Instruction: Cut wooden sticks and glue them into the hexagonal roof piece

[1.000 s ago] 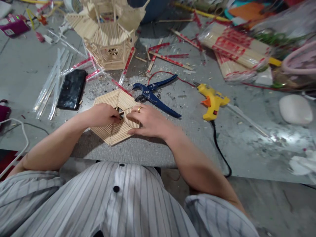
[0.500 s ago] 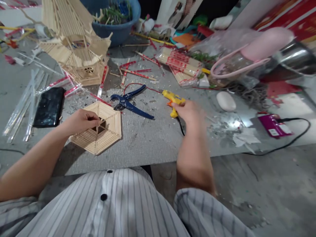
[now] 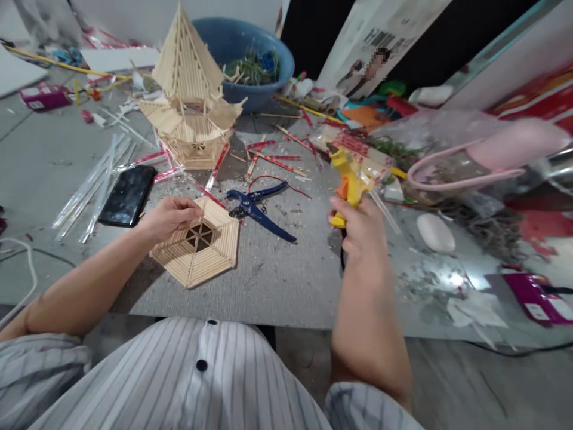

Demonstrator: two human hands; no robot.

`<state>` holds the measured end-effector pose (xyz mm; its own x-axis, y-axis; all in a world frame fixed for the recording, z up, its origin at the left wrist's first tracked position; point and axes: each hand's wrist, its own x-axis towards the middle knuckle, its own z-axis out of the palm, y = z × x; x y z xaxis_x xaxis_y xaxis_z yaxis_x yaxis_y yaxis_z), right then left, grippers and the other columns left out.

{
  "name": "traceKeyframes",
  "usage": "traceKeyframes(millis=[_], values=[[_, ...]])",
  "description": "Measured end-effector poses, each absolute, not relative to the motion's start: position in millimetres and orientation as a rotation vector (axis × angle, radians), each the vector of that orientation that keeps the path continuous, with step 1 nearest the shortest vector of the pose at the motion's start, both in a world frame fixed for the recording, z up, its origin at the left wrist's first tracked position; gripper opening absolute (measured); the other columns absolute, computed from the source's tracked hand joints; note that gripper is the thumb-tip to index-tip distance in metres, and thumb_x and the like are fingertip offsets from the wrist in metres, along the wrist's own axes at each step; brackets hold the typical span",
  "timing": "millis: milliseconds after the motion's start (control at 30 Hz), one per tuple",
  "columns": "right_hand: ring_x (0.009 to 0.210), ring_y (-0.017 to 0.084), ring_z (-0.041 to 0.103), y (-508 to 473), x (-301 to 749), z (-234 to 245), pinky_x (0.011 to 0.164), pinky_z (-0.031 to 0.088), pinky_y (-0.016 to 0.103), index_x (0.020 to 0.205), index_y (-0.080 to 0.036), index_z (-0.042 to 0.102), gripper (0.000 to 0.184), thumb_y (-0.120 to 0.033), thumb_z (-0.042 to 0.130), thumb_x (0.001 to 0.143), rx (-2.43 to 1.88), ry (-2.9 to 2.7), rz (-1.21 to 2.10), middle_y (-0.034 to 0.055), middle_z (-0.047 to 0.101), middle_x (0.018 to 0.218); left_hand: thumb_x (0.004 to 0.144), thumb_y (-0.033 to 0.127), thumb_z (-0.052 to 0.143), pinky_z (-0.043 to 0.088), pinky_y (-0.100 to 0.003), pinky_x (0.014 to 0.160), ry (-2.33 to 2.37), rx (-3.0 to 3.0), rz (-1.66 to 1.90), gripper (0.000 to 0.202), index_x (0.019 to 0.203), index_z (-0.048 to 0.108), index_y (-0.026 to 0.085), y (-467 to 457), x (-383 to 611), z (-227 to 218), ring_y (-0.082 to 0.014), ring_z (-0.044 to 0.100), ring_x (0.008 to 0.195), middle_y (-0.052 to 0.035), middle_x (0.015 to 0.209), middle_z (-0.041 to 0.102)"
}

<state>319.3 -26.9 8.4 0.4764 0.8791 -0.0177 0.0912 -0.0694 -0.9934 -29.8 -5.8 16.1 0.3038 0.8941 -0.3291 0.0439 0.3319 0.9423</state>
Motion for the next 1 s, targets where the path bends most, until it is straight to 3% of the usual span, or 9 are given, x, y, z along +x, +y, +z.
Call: traceKeyframes(millis=[100,167,267,400,467,567,667,1000], values=[[0.044,0.01,0.044,-27,285,10,0.039,0.037,0.026,0.077,-0.024,0.056,0.046,-0.064,0.068,0.058,-1.161,-0.929,1.038,-0.0054,0.048,0.058,0.074,0.011,0.065,0.019,-0.018,0.038,1.046,1.018,0.785,0.017,0.059,0.059,0.013,-7,-29,10,-0.0011,0.035,0.035,0.0065,0.041,0.045],[0.047,0.011,0.05,-31,263,3,0.042,0.043,0.027,0.065,-0.024,0.051,0.04,-0.056,0.073,0.057,-1.139,-0.938,1.086,-0.0055,0.046,0.055,0.075,0.013,0.065,0.022,-0.018,0.037,1.04,0.968,0.796,0.017,0.059,0.059,0.014,-9,-29,8,-0.0024,0.038,0.035,0.0054,0.042,0.048],[0.052,0.013,0.059,-42,237,-11,0.05,0.051,0.03,0.068,-0.024,0.054,0.033,-0.045,0.077,0.057,-1.099,-0.923,1.169,-0.0056,0.056,0.063,0.075,0.012,0.066,0.026,-0.017,0.036,1.029,0.891,0.792,0.018,0.059,0.058,0.014,-12,-27,10,-0.0031,0.042,0.035,0.0044,0.045,0.051],[0.045,0.008,0.055,-57,222,-26,0.047,0.048,0.024,0.076,-0.022,0.062,0.023,-0.038,0.076,0.067,-1.184,-1.092,1.156,-0.0024,0.067,0.078,0.076,0.009,0.064,0.027,-0.017,0.035,1.025,0.793,0.802,0.017,0.061,0.058,0.014,-15,-25,18,-0.0037,0.044,0.034,0.0033,0.049,0.056],[0.05,0.01,0.058,-63,219,-31,0.05,0.051,0.026,0.082,-0.021,0.065,0.023,-0.038,0.074,0.071,-1.26,-1.244,1.056,0.0002,0.069,0.079,0.075,0.008,0.065,0.027,-0.017,0.035,1.026,0.762,0.81,0.016,0.062,0.059,0.014,-15,-24,20,-0.0042,0.045,0.034,0.0028,0.049,0.056],[0.065,0.018,0.066,-69,216,-34,0.06,0.055,0.031,0.084,-0.021,0.064,0.017,-0.036,0.067,0.077,-1.28,-1.666,0.611,0.0028,0.07,0.076,0.073,0.009,0.068,0.029,-0.017,0.036,1.019,0.727,0.836,0.014,0.061,0.061,0.013,-14,-24,17,-0.0043,0.044,0.036,0.0026,0.048,0.055],[0.073,0.018,0.069,-70,214,-33,0.065,0.056,0.03,0.083,-0.022,0.061,0.006,-0.028,0.061,0.083,-1.133,-1.92,0.285,0.0038,0.071,0.081,0.072,0.011,0.069,0.029,-0.016,0.038,0.997,0.707,0.858,0.012,0.062,0.064,0.012,-14,-23,13,-0.0039,0.043,0.038,0.0024,0.047,0.053],[0.074,0.016,0.07,-70,218,-34,0.057,0.051,0.024,0.093,-0.023,0.058,0.017,-0.035,0.064,0.083,-1.045,-2.151,0.096,0.0013,0.072,0.086,0.074,0.01,0.068,0.025,-0.016,0.036,1.009,0.711,0.895,0.017,0.057,0.064,0.012,-16,-20,15,-0.0026,0.04,0.035,0.0029,0.044,0.05]])
